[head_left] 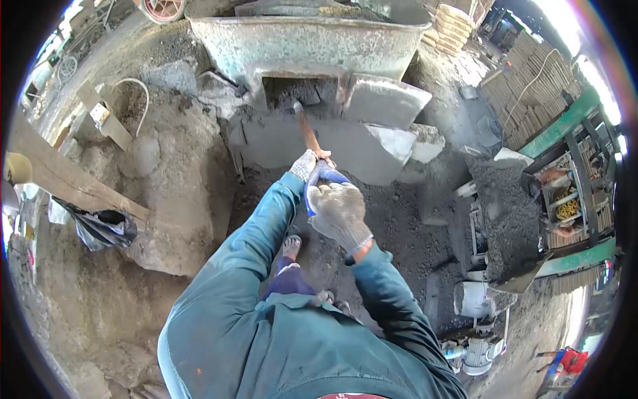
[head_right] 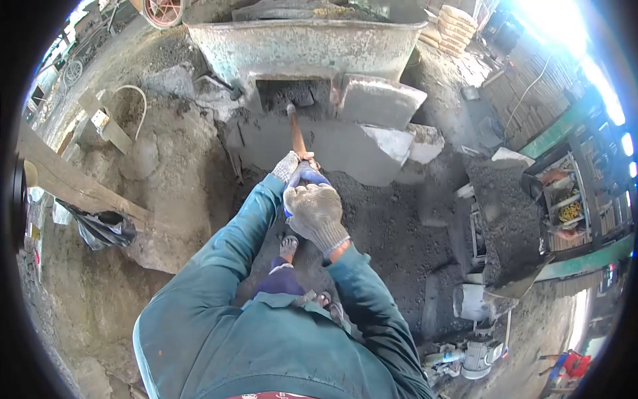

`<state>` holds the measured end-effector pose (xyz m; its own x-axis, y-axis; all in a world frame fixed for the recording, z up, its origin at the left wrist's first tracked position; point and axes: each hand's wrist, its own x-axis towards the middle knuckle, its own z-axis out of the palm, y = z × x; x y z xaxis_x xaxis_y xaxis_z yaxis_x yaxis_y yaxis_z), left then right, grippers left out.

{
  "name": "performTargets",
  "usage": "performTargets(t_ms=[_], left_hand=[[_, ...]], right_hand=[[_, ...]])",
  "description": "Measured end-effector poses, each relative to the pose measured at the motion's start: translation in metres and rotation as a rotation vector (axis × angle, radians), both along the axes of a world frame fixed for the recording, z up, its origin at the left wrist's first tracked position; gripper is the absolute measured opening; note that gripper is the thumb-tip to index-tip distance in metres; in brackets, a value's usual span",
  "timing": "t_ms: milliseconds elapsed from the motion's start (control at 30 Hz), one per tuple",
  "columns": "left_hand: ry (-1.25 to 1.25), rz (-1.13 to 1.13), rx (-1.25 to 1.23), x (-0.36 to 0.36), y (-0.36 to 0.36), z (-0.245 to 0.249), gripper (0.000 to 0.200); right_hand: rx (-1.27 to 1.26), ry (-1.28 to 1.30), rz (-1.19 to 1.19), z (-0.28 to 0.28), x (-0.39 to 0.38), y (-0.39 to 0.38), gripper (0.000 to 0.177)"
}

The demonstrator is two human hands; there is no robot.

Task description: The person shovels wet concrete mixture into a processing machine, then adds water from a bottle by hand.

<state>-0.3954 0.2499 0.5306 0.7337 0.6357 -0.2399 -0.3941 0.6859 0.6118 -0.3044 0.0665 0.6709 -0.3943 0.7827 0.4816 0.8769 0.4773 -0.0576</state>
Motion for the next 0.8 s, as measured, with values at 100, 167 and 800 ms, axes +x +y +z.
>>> performTargets(t_ms=[100, 167, 800], left_hand=[[0.039, 0.035, 0.046, -0.003, 0.017, 0.025, 0.027], [0.051, 0.092, 0.137, -0.004, 0.037, 0.035, 0.024], [0.033, 0.162, -0.28, 0.004, 0.114, -0.132, 0.018]], right_hand=[[0.008, 0.051, 0.044, 0.034, -0.003, 0.023, 0.019], [0.03, 0.005, 0.034, 0.036, -0.008, 0.046, 0.019], [-0.828, 1.056, -0.633, -0.165, 0.027, 0.127, 0.039]])
